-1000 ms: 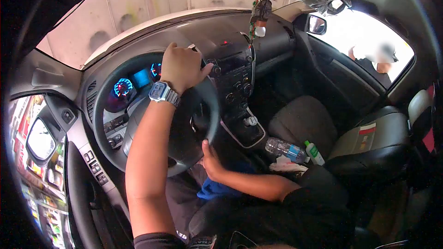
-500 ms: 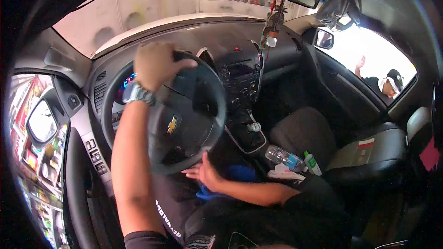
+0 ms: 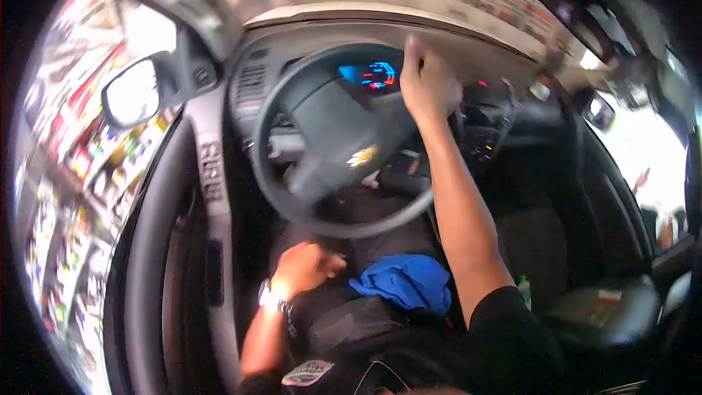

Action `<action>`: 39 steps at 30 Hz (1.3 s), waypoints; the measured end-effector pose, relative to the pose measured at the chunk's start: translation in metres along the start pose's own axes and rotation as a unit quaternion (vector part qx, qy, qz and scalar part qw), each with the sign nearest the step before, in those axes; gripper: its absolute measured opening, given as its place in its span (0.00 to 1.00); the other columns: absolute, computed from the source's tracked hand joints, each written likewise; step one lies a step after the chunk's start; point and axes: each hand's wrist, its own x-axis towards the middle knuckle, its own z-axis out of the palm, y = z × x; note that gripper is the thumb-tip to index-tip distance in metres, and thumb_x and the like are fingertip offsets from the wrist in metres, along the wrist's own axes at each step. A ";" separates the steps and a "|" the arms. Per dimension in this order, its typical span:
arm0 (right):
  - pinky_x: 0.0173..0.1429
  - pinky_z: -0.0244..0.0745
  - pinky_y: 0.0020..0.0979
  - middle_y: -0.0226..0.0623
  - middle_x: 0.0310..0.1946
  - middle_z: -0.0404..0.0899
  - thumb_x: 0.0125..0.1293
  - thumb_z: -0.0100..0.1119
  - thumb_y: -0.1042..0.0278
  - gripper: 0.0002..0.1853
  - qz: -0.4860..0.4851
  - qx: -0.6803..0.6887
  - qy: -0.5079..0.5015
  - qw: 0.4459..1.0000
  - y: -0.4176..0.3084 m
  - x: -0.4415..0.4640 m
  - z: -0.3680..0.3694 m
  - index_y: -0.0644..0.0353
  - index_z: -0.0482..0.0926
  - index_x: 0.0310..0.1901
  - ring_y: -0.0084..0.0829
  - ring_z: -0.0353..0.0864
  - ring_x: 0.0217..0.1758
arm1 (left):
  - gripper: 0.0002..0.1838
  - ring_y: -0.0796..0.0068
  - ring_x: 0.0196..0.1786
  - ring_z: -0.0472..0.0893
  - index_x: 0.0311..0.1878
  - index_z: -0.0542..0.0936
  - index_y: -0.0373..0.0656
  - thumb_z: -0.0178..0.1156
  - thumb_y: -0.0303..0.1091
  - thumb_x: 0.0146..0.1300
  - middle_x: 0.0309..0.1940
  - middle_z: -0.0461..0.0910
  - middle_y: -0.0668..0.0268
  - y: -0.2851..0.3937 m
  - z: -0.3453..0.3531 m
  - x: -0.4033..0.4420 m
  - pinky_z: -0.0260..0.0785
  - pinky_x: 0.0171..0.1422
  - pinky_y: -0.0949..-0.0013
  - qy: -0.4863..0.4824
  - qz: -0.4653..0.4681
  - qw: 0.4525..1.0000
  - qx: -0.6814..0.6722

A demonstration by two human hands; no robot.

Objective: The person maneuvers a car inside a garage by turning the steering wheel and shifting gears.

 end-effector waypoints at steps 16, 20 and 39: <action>0.78 0.48 0.67 0.39 0.79 0.59 0.68 0.60 0.37 0.38 -0.566 -0.070 -0.281 0.772 0.047 -0.274 0.062 0.44 0.65 0.75 0.49 0.53 0.82 | 0.27 0.51 0.45 0.87 0.51 0.86 0.46 0.61 0.61 0.66 0.41 0.87 0.54 0.150 -0.199 0.140 0.79 0.48 0.51 0.403 0.119 0.866 0.272; 0.76 0.31 0.80 0.58 0.82 0.44 0.55 0.65 0.33 0.51 -0.182 -0.368 -0.374 0.831 0.099 -0.191 -0.013 0.55 0.63 0.75 0.69 0.37 0.84 | 0.14 0.66 0.33 0.86 0.56 0.81 0.43 0.55 0.41 0.78 0.31 0.85 0.58 0.033 -0.127 0.074 0.76 0.37 0.62 0.592 0.097 0.800 -0.029; 0.72 0.50 0.46 0.41 0.64 0.68 0.68 0.56 0.47 0.27 -0.725 -0.141 -0.085 0.669 -0.054 -0.267 0.078 0.60 0.74 0.59 0.40 0.66 0.66 | 0.27 0.48 0.42 0.86 0.55 0.84 0.41 0.60 0.58 0.70 0.39 0.88 0.54 0.241 -0.177 0.192 0.77 0.47 0.54 0.349 0.460 0.739 0.346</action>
